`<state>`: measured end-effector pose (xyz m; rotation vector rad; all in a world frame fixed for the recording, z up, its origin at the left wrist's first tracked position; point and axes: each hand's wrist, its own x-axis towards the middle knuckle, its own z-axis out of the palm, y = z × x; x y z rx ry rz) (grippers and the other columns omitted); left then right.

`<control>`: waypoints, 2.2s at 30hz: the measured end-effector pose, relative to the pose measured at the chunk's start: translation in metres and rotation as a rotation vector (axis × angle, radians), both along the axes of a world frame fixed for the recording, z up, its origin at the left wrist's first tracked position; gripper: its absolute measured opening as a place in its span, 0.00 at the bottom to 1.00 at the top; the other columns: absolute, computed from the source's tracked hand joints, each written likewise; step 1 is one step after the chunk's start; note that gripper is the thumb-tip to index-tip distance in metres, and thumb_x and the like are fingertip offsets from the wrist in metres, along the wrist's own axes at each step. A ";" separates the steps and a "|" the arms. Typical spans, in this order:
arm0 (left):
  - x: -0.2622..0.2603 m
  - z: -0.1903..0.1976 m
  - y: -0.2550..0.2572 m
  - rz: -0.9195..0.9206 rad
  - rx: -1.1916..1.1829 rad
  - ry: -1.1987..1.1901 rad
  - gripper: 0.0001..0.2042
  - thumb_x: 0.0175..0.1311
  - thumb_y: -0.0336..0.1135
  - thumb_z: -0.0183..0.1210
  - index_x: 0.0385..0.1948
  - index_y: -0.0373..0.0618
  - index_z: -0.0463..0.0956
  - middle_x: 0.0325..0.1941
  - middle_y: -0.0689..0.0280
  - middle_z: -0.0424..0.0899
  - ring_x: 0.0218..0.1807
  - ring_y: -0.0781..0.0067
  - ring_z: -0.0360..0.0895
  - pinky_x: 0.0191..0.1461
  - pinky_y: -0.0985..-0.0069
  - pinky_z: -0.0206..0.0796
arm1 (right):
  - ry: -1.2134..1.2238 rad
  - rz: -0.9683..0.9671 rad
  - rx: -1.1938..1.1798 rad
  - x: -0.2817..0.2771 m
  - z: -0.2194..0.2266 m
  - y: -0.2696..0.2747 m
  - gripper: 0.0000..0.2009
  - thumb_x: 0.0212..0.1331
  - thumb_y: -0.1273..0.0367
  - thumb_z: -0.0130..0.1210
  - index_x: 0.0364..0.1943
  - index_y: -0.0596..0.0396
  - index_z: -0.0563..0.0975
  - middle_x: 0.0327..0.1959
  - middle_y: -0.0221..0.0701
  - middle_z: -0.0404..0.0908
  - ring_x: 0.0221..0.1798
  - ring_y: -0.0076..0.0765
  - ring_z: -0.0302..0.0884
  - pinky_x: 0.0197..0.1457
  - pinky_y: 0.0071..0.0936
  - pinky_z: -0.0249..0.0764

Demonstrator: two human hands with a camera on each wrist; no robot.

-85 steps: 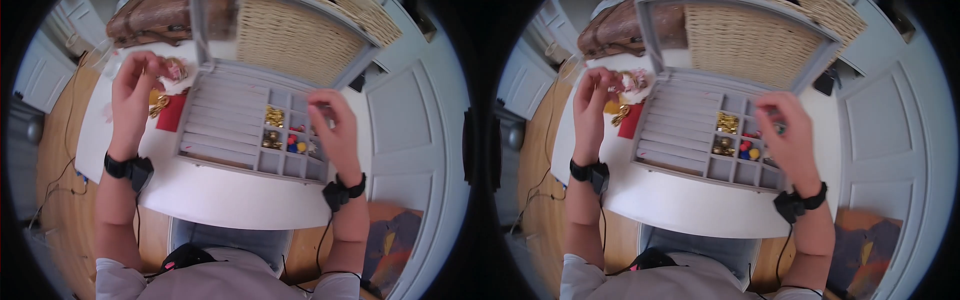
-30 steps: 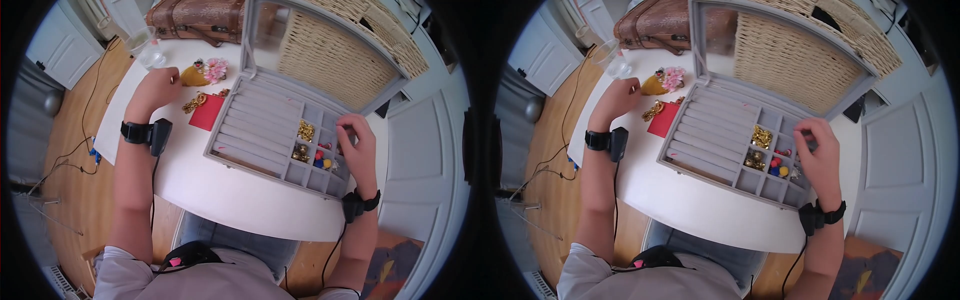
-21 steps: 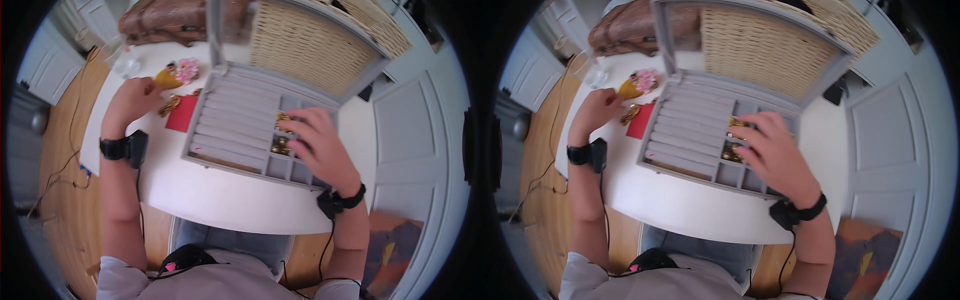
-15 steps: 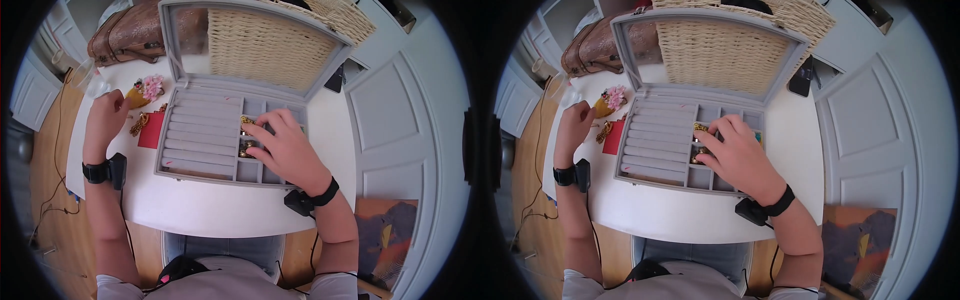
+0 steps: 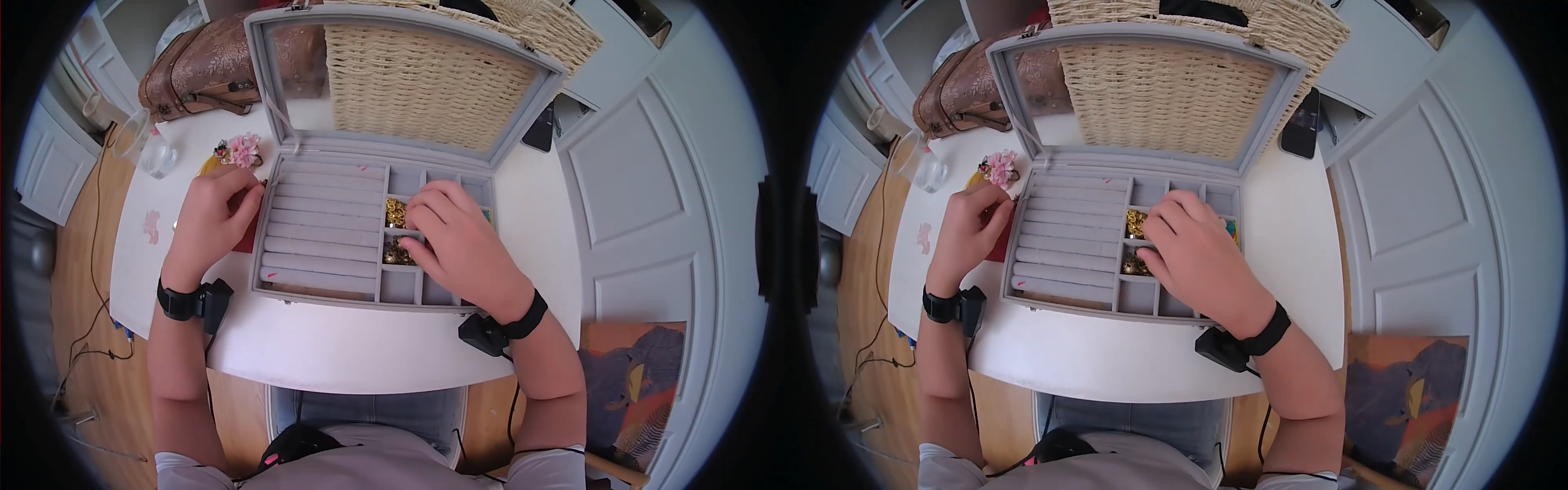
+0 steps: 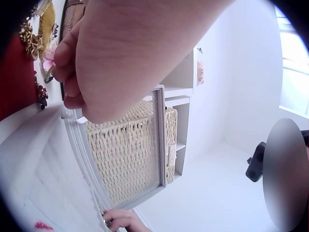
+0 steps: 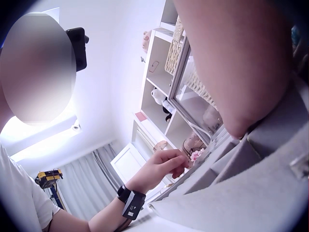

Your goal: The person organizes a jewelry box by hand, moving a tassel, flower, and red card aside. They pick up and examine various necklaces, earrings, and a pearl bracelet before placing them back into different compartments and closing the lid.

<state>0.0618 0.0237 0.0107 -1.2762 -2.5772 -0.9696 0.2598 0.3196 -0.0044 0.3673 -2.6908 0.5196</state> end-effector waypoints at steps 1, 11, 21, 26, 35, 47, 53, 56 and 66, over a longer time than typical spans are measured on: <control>0.000 0.001 0.000 -0.002 0.000 -0.014 0.06 0.70 0.27 0.65 0.36 0.33 0.82 0.33 0.52 0.85 0.34 0.46 0.81 0.41 0.60 0.74 | -0.004 -0.012 -0.002 0.000 0.000 0.000 0.13 0.59 0.72 0.72 0.45 0.59 0.81 0.50 0.38 0.81 0.62 0.51 0.76 0.67 0.44 0.77; -0.001 -0.004 0.002 -0.059 -0.010 0.002 0.06 0.70 0.27 0.65 0.36 0.33 0.82 0.33 0.52 0.84 0.34 0.47 0.82 0.41 0.61 0.74 | 0.037 -0.034 -0.032 -0.002 -0.005 0.000 0.14 0.58 0.79 0.68 0.49 0.61 0.82 0.48 0.38 0.79 0.59 0.50 0.76 0.64 0.41 0.78; 0.002 -0.003 0.001 -0.059 -0.019 -0.012 0.05 0.70 0.27 0.65 0.37 0.33 0.83 0.33 0.53 0.85 0.33 0.49 0.82 0.39 0.62 0.74 | 0.021 -0.014 -0.057 0.000 -0.008 0.001 0.11 0.59 0.80 0.66 0.46 0.61 0.83 0.46 0.38 0.78 0.57 0.49 0.76 0.61 0.42 0.78; 0.001 -0.003 0.002 -0.053 -0.009 -0.038 0.05 0.70 0.26 0.65 0.37 0.34 0.83 0.34 0.53 0.85 0.33 0.50 0.82 0.40 0.63 0.75 | 0.044 -0.030 -0.020 -0.003 -0.013 0.006 0.09 0.60 0.78 0.67 0.43 0.60 0.81 0.44 0.37 0.77 0.56 0.49 0.75 0.60 0.42 0.78; 0.002 -0.002 0.001 -0.047 -0.031 -0.052 0.05 0.70 0.27 0.65 0.38 0.34 0.83 0.34 0.54 0.85 0.33 0.51 0.82 0.40 0.63 0.75 | -0.001 -0.021 -0.075 0.000 0.000 0.001 0.10 0.61 0.74 0.70 0.42 0.58 0.80 0.46 0.37 0.78 0.56 0.49 0.76 0.61 0.42 0.77; 0.002 -0.001 0.002 -0.054 -0.035 -0.054 0.05 0.71 0.27 0.65 0.38 0.34 0.81 0.33 0.54 0.85 0.31 0.52 0.82 0.39 0.64 0.74 | 0.038 -0.058 0.010 0.000 0.000 0.000 0.14 0.60 0.75 0.69 0.48 0.59 0.79 0.48 0.38 0.80 0.55 0.49 0.77 0.62 0.42 0.78; 0.000 0.000 0.002 -0.063 -0.044 -0.051 0.05 0.71 0.27 0.65 0.38 0.34 0.81 0.33 0.54 0.84 0.31 0.53 0.82 0.38 0.64 0.74 | 0.007 -0.069 -0.007 0.002 -0.002 -0.001 0.10 0.61 0.76 0.68 0.44 0.59 0.81 0.45 0.37 0.77 0.53 0.47 0.77 0.58 0.41 0.79; 0.002 -0.001 0.001 -0.060 -0.053 -0.059 0.05 0.71 0.27 0.65 0.38 0.34 0.81 0.33 0.54 0.85 0.31 0.54 0.82 0.38 0.64 0.74 | 0.005 -0.073 -0.042 0.002 -0.004 -0.001 0.09 0.61 0.77 0.68 0.43 0.59 0.81 0.44 0.37 0.76 0.52 0.47 0.78 0.57 0.41 0.80; 0.002 -0.002 0.001 -0.066 -0.052 -0.063 0.05 0.71 0.27 0.64 0.39 0.34 0.81 0.33 0.54 0.85 0.31 0.54 0.83 0.38 0.64 0.75 | 0.020 -0.035 -0.053 0.003 -0.004 -0.002 0.08 0.63 0.79 0.63 0.44 0.60 0.80 0.46 0.38 0.79 0.52 0.49 0.80 0.58 0.41 0.81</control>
